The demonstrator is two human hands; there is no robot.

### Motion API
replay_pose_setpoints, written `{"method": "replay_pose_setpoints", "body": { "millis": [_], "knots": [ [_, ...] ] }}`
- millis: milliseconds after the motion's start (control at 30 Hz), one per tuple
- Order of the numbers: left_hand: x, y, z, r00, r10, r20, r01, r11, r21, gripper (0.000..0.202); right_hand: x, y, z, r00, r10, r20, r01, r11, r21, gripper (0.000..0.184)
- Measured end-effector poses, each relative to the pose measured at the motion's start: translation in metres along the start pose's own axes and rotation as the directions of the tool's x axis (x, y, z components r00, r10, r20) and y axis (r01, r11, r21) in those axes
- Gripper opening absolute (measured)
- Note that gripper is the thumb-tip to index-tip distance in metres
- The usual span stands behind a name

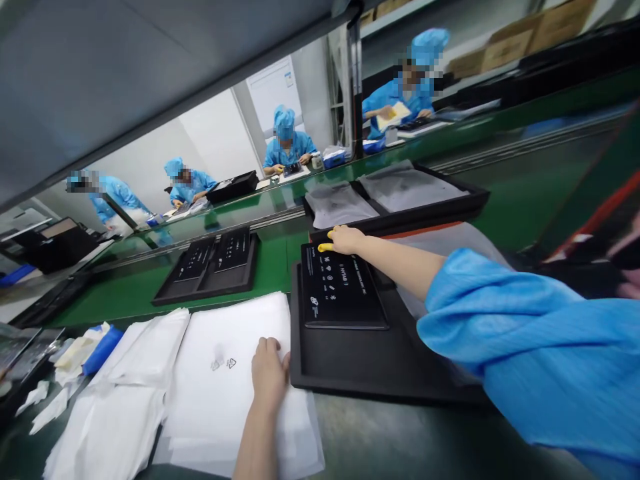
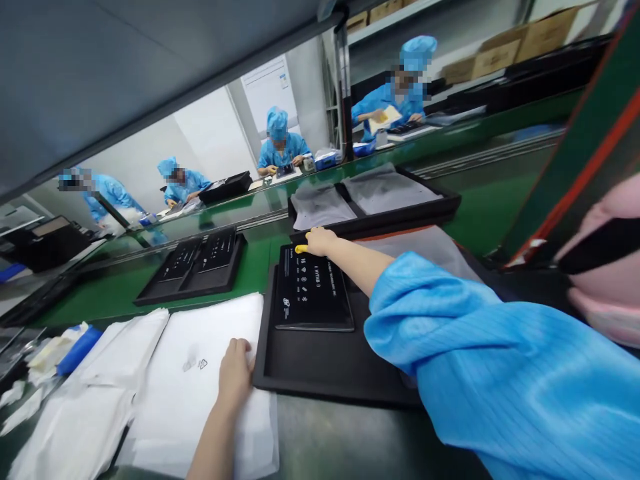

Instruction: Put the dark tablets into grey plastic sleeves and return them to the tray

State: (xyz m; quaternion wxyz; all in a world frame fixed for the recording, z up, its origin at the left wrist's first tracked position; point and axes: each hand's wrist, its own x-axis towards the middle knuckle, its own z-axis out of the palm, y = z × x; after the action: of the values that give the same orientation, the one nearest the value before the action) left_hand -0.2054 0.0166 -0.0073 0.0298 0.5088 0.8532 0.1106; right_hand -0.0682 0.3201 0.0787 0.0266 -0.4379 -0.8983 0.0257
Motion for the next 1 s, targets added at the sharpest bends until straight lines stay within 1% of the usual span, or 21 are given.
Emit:
{"method": "replay_pose_setpoints", "body": {
  "millis": [133,233,300,333,400,467,533,600,667,700,767,833,867,900,967,1000],
  "knots": [
    [0.007,0.000,0.005,0.998,-0.061,0.021,0.061,0.998,0.021,0.014,0.023,-0.010,0.009,0.991,0.086,0.104,-0.085,0.996,-0.010,0.046],
    [0.009,0.000,0.008,0.994,-0.109,0.011,0.109,0.994,0.007,0.015,0.027,-0.013,0.011,0.981,0.119,0.156,-0.119,0.993,-0.011,0.043],
    [0.010,-0.001,0.009,0.990,-0.143,-0.018,0.142,0.989,-0.052,0.017,0.028,-0.012,0.006,0.978,0.129,0.165,-0.130,0.992,-0.002,0.044],
    [0.010,-0.002,0.008,0.986,-0.162,-0.040,0.157,0.983,-0.099,0.017,0.028,-0.010,0.000,0.979,0.131,0.158,-0.133,0.991,0.003,0.045],
    [0.010,-0.005,0.007,0.974,-0.209,-0.086,0.187,0.959,-0.213,0.017,0.027,-0.008,-0.020,0.984,0.133,0.118,-0.135,0.991,0.009,0.050],
    [0.011,-0.009,0.004,0.958,-0.268,-0.105,0.219,0.914,-0.341,0.017,0.025,-0.009,-0.048,0.993,0.109,0.046,-0.109,0.994,-0.004,0.055],
    [0.012,-0.012,0.003,0.942,-0.320,-0.102,0.238,0.850,-0.470,0.017,0.015,-0.015,-0.080,1.000,0.011,0.020,-0.010,0.999,-0.032,0.058],
    [0.013,-0.015,0.001,0.925,-0.357,-0.133,0.213,0.773,-0.597,0.017,-0.003,-0.026,-0.108,0.988,-0.148,0.038,0.150,0.987,-0.055,0.055],
    [0.013,-0.017,-0.001,0.904,-0.378,-0.198,0.152,0.719,-0.678,0.016,-0.029,-0.036,-0.128,0.957,-0.288,0.040,0.290,0.955,-0.059,0.052],
    [0.013,-0.017,-0.004,0.893,-0.387,-0.230,0.127,0.706,-0.697,0.015,-0.043,-0.040,-0.135,0.945,-0.328,0.008,0.328,0.943,-0.053,0.051],
    [0.011,-0.018,-0.014,0.869,-0.404,-0.286,0.098,0.705,-0.702,0.015,-0.075,-0.040,-0.143,0.935,-0.342,-0.094,0.343,0.939,-0.007,0.050],
    [0.004,-0.018,-0.028,0.844,-0.424,-0.330,0.086,0.713,-0.696,0.015,-0.111,-0.028,-0.148,0.931,-0.287,-0.225,0.315,0.944,0.100,0.050],
    [-0.001,-0.017,-0.036,0.835,-0.428,-0.346,0.078,0.715,-0.695,0.015,-0.130,-0.019,-0.148,0.927,-0.236,-0.292,0.293,0.941,0.169,0.050],
    [-0.008,-0.014,-0.042,0.837,-0.420,-0.351,0.068,0.716,-0.694,0.016,-0.151,-0.008,-0.147,0.921,-0.170,-0.350,0.265,0.933,0.245,0.050],
    [-0.028,-0.003,-0.050,0.871,-0.365,-0.330,0.042,0.724,-0.689,0.017,-0.193,0.016,-0.140,0.887,0.019,-0.462,0.205,0.879,0.431,0.050],
    [-0.039,0.006,-0.050,0.893,-0.325,-0.312,0.033,0.737,-0.675,0.018,-0.214,0.026,-0.133,0.850,0.140,-0.508,0.190,0.818,0.543,0.049]
  ]
}}
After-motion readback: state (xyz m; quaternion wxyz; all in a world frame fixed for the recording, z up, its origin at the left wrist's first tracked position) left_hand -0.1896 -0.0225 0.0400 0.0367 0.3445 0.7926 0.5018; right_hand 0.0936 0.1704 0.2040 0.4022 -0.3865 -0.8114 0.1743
